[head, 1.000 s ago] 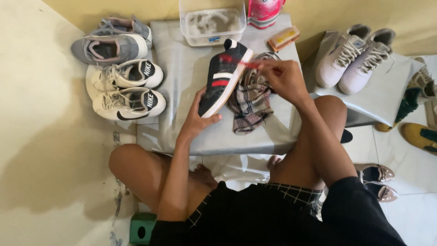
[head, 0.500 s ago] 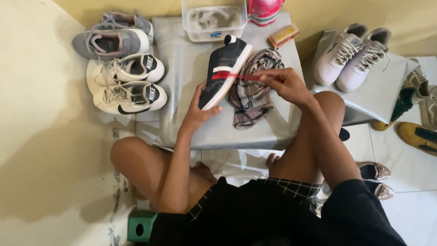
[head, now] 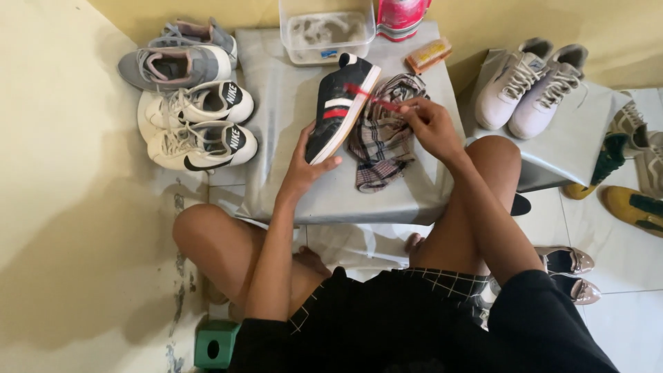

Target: The person sits on the floor and scrubs a black sneaker with a red toothbrush, repeatedly dipping the brush into a container of soapy water. They also use a checkered cloth to wipe the shoe during the cleaning process.

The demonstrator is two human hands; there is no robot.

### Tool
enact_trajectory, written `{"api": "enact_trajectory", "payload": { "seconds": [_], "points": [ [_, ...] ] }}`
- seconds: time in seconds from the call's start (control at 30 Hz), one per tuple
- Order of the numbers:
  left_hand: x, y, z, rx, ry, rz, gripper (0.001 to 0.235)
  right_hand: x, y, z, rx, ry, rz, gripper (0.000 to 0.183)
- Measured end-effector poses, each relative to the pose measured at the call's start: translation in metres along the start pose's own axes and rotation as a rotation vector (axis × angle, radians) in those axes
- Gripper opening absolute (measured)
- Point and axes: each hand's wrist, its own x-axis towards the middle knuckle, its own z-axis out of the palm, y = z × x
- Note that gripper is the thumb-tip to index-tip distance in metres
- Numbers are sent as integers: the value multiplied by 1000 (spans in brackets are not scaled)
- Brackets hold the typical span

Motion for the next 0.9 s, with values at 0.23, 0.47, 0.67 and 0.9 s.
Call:
{"api": "enact_trajectory", "payload": {
  "seconds": [0.23, 0.47, 0.67, 0.9],
  "points": [
    [-2, 3, 5, -15, 30, 7, 100, -4, 2, -1, -108, -38, 51, 12],
    [0, -1, 8, -48, 48, 50, 97, -15, -14, 2, -290, 10, -46, 17],
    [1, -5, 8, -67, 33, 62, 98, -15, -11, -4, -504, 139, -95, 27],
    [0, -8, 6, -94, 28, 54, 95, -20, -38, 7, -308, -50, 30, 26]
  ]
}}
